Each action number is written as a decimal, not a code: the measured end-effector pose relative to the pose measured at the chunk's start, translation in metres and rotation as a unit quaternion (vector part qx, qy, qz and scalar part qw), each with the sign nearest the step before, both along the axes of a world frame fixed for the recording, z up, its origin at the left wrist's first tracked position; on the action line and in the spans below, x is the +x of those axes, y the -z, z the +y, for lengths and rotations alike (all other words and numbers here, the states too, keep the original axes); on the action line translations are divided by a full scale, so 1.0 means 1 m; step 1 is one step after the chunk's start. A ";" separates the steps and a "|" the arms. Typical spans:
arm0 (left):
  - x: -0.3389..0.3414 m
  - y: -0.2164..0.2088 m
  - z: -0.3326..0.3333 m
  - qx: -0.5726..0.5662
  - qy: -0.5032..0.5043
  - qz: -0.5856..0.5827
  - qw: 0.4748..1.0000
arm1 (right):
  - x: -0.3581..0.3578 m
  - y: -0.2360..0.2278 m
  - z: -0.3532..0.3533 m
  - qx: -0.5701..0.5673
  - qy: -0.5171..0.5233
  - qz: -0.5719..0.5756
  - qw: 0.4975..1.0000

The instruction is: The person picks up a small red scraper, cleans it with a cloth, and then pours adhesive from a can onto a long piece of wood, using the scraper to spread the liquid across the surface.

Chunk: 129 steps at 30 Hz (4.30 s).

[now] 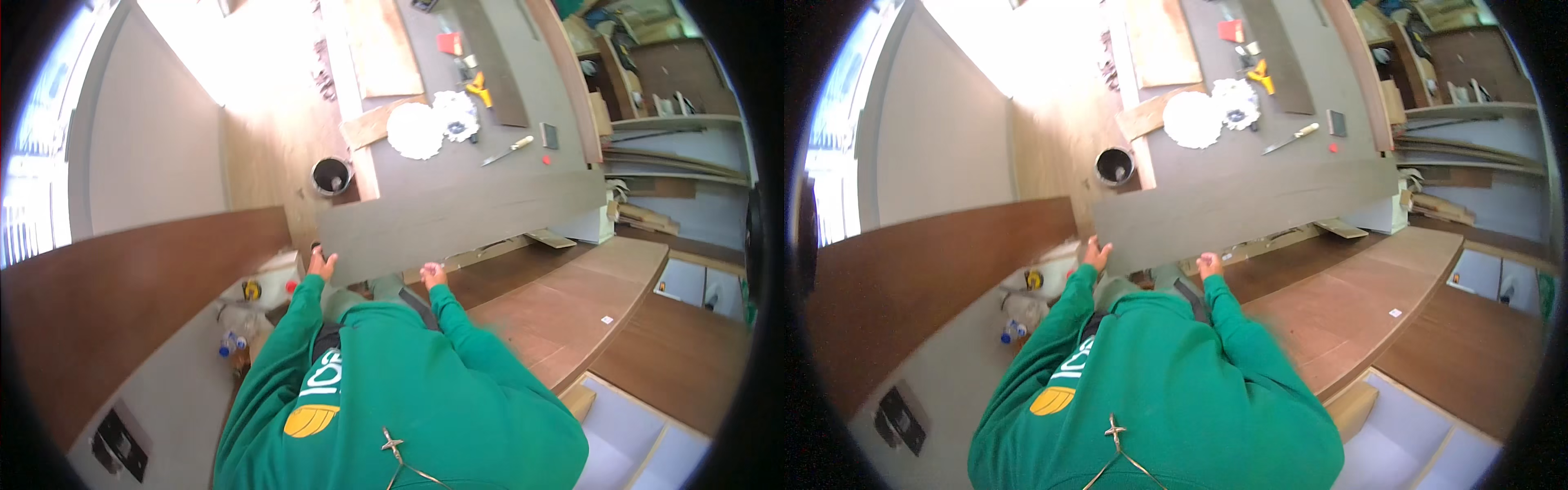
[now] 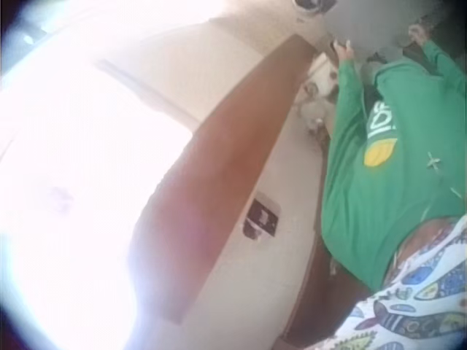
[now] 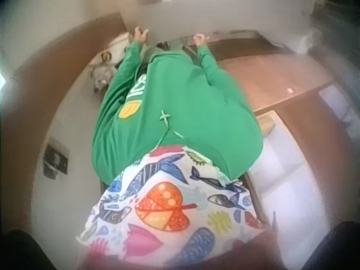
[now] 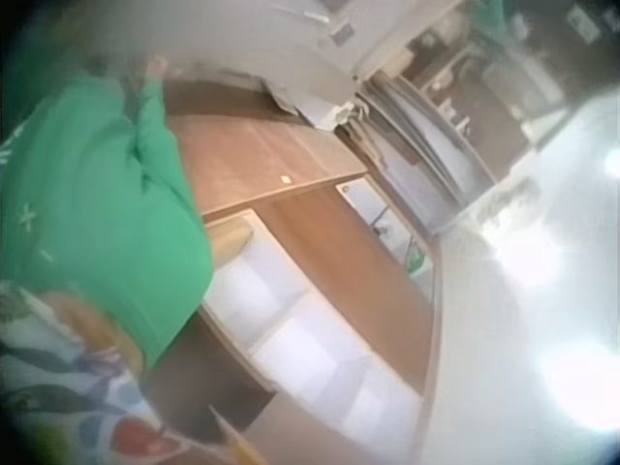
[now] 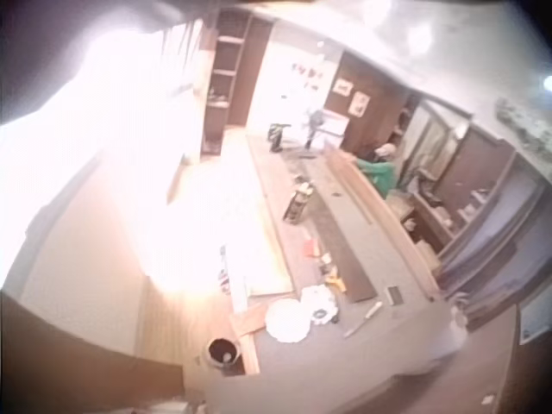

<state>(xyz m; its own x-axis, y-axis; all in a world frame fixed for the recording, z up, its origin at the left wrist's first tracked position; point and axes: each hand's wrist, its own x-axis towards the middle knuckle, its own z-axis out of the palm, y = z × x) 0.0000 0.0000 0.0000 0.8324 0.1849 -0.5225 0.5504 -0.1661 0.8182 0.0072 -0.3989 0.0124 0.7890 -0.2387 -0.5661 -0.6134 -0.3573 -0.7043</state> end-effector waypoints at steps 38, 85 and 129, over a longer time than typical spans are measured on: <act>0.000 -0.087 0.010 0.190 -0.110 -0.035 0.975 | -0.060 0.020 -0.057 0.075 0.149 0.078 0.983; 0.199 -0.137 -0.266 0.371 0.439 0.056 0.816 | 0.781 -0.051 0.048 0.388 0.127 -0.094 0.908; 0.311 -0.268 -0.315 -0.342 -0.112 -0.096 0.928 | 0.322 -0.285 -0.103 0.403 -0.095 -0.160 0.896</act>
